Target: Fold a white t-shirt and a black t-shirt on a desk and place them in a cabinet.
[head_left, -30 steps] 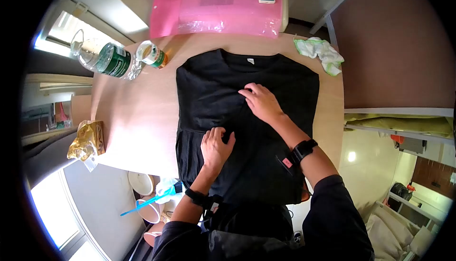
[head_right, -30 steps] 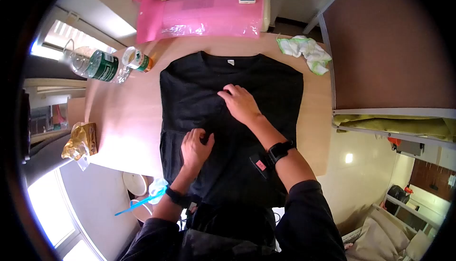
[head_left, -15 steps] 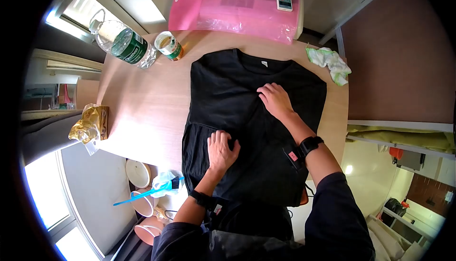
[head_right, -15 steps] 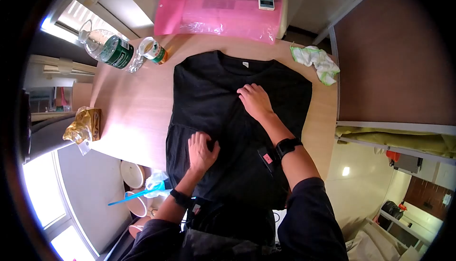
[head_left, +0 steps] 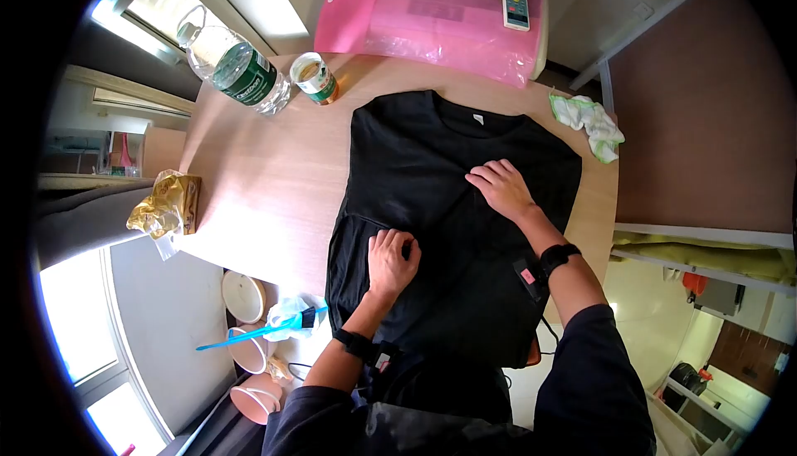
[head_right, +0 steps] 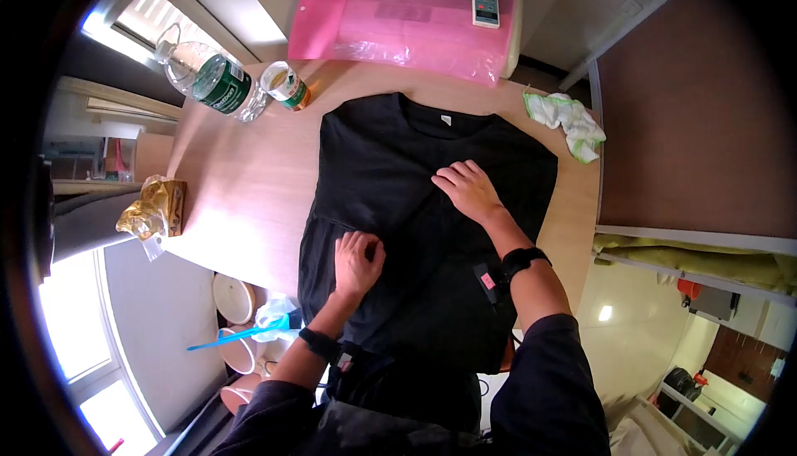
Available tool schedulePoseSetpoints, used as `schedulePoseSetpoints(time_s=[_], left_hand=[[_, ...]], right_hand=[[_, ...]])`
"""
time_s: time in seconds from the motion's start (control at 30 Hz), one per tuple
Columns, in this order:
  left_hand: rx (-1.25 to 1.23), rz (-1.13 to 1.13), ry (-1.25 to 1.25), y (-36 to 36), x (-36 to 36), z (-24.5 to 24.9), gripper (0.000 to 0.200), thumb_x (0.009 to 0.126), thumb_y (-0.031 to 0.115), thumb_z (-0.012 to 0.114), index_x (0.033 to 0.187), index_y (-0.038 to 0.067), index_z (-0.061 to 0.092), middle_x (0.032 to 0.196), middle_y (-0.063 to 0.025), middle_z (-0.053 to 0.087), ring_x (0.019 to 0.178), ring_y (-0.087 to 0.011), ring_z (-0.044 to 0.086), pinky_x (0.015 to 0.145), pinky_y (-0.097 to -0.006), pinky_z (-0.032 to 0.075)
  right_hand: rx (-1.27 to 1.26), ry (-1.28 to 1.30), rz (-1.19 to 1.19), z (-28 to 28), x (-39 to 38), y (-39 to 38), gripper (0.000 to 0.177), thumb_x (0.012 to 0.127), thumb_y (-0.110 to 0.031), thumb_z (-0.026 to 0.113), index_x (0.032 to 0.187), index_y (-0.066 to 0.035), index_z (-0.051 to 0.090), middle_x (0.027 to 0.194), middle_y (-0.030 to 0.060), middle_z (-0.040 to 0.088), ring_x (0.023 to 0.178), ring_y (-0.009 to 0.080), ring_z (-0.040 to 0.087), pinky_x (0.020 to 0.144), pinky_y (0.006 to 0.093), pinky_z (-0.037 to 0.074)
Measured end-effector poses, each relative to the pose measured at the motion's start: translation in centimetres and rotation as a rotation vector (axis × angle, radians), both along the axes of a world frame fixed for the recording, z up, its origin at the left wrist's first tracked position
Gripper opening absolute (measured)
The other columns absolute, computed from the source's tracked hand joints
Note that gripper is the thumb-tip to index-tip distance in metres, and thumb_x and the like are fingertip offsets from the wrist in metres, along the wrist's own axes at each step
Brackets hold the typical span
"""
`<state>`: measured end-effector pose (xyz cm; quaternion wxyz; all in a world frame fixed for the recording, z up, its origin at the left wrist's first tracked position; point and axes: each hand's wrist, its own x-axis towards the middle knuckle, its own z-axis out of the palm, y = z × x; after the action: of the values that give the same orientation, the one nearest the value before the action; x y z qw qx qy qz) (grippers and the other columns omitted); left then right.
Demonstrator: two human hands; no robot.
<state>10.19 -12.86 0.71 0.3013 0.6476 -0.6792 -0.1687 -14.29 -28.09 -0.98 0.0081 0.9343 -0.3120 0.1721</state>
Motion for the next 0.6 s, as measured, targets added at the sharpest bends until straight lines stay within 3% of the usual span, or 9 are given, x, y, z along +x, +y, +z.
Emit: schedulePoseSetpoints(time_s=[0.07,0.17,0.23,0.27,0.3,0.4,0.6], left_hand=[[0.010,-0.019,-0.012,0.2,0.5,0.3,0.007,0.076,0.008,0.065,0.081,0.004,0.063,0.080,-0.0063,0.060,0.079,-0.0243,0.055,0.072,-0.0356,0.040],[0.061,-0.070,-0.056,-0.6,1.8,1.1,0.013,0.079,0.009,0.063,0.091,0.003,0.063,0.093,-0.0099,0.062,0.090,-0.0272,0.056,0.080,-0.0368,0.042],[-0.127,-0.079,-0.115,-2.0,2.9,1.7,0.025,0.082,0.011,0.060,0.106,0.002,0.060,0.114,-0.0146,0.059,0.111,-0.0319,0.053,0.095,-0.0401,0.040],[-0.085,-0.092,-0.185,-2.5,3.4,1.6,0.039,0.086,0.013,0.058,0.122,-0.001,0.053,0.134,-0.0171,0.049,0.130,-0.0343,0.041,0.108,-0.0430,0.031],[-0.028,-0.080,-0.278,-3.1,3.8,1.3,0.048,0.089,0.019,0.055,0.132,-0.001,0.047,0.142,-0.0170,0.043,0.136,-0.0320,0.034,0.112,-0.0438,0.025],[0.084,-0.097,-0.432,-3.4,6.5,-1.8,0.058,0.092,0.028,0.050,0.141,-0.001,0.037,0.148,-0.0161,0.036,0.140,-0.0284,0.028,0.115,-0.0437,0.018],[0.083,-0.044,-0.413,-3.5,6.9,-0.7,0.057,0.094,0.029,0.049,0.139,-0.003,0.037,0.148,-0.0182,0.034,0.141,-0.0310,0.025,0.116,-0.0453,0.014]], right_hand=[[0.020,-0.002,0.010,0.5,-0.1,0.2,0.027,0.076,-0.011,0.061,0.103,-0.009,0.067,0.103,0.0005,0.062,0.096,0.0198,0.055,0.085,0.0351,0.043],[0.049,-0.069,-0.048,2.5,1.8,1.0,0.033,0.075,-0.011,0.064,0.108,-0.005,0.064,0.113,0.0066,0.060,0.107,0.0255,0.053,0.091,0.0398,0.042],[0.127,-0.131,-0.097,3.1,4.4,2.5,0.041,0.082,-0.015,0.063,0.120,-0.001,0.057,0.126,0.0127,0.055,0.121,0.0308,0.048,0.099,0.0440,0.039],[0.191,-0.106,-0.131,3.1,5.9,3.3,0.048,0.085,-0.022,0.062,0.127,-0.001,0.053,0.133,0.0143,0.051,0.127,0.0325,0.044,0.104,0.0455,0.035],[0.199,-0.087,-0.173,2.4,7.3,4.1,0.055,0.087,-0.029,0.060,0.133,-0.001,0.048,0.139,0.0148,0.046,0.132,0.0335,0.038,0.110,0.0464,0.029],[0.237,-0.078,-0.258,0.6,9.7,6.3,0.060,0.089,-0.036,0.057,0.137,-0.002,0.044,0.146,0.0138,0.038,0.137,0.0339,0.030,0.113,0.0462,0.022],[0.256,-0.157,-0.300,1.0,9.5,6.9,0.063,0.089,-0.038,0.056,0.138,-0.002,0.041,0.147,0.0144,0.037,0.139,0.0350,0.027,0.114,0.0477,0.019]])
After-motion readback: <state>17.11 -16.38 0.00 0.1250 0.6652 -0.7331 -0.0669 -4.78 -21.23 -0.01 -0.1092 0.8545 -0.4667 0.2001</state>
